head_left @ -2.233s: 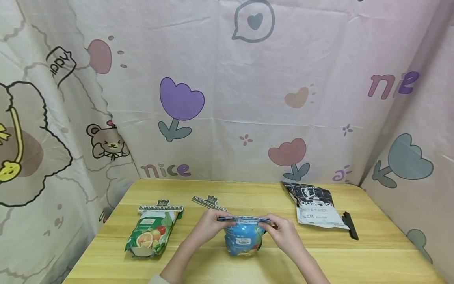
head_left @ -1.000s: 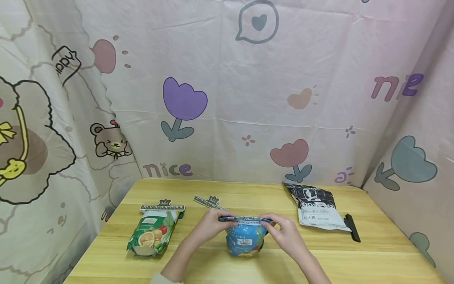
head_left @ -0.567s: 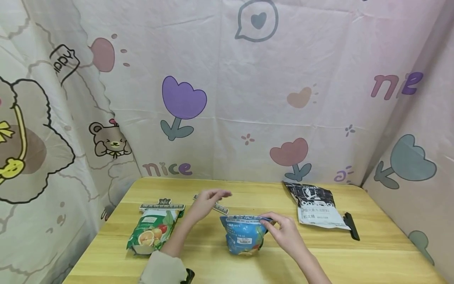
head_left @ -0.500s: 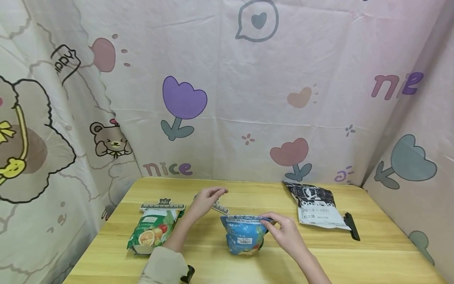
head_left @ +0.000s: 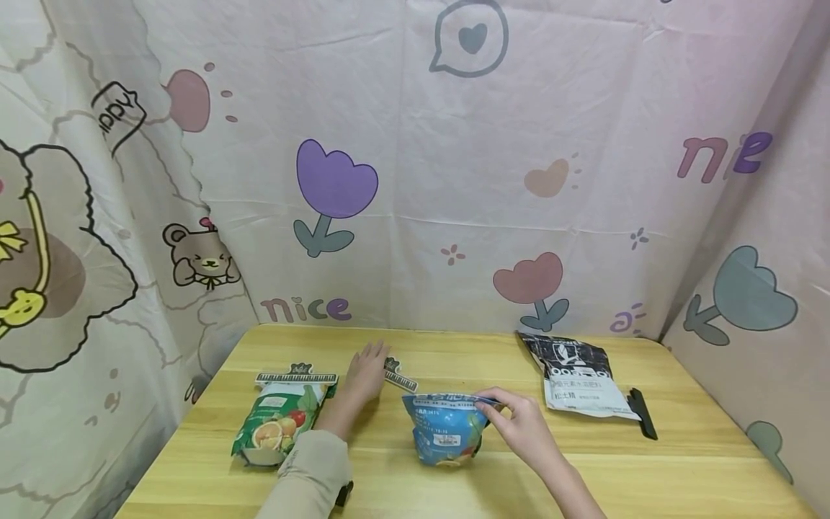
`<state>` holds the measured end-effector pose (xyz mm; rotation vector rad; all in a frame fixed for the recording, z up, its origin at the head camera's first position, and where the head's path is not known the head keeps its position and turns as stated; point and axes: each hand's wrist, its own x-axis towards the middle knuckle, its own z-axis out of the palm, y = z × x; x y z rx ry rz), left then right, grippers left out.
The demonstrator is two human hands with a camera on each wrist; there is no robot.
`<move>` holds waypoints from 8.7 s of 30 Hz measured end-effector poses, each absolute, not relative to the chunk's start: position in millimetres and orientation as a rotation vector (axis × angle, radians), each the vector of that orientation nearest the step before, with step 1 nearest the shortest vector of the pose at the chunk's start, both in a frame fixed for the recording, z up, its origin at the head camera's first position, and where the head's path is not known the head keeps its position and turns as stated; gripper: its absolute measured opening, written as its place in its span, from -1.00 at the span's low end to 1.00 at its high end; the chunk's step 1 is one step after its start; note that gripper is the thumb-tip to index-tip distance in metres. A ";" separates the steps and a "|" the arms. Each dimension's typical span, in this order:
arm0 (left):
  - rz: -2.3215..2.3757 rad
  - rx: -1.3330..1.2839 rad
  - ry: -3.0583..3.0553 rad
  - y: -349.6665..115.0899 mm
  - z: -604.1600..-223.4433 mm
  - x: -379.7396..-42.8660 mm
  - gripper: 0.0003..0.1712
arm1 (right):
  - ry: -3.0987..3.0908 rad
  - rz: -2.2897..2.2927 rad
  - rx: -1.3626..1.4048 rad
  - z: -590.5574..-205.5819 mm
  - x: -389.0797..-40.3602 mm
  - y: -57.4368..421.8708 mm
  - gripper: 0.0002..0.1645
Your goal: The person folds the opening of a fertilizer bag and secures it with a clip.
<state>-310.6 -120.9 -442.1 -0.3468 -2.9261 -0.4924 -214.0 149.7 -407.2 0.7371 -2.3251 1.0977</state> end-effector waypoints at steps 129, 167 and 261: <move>-0.662 -1.075 -2.585 -55.3 -319.0 -206.8 -0.74 | -2.354 1.808 0.682 -410.7 -208.2 158.8 -0.74; -0.601 -1.063 -2.674 -51.4 -318.9 -208.9 -0.74 | -2.348 1.967 0.749 -397.2 -212.2 187.4 -0.75; -2.348 -0.398 -2.561 -78.3 -425.6 -214.9 -0.30 | -2.707 2.209 0.493 -416.9 -206.3 147.7 -0.23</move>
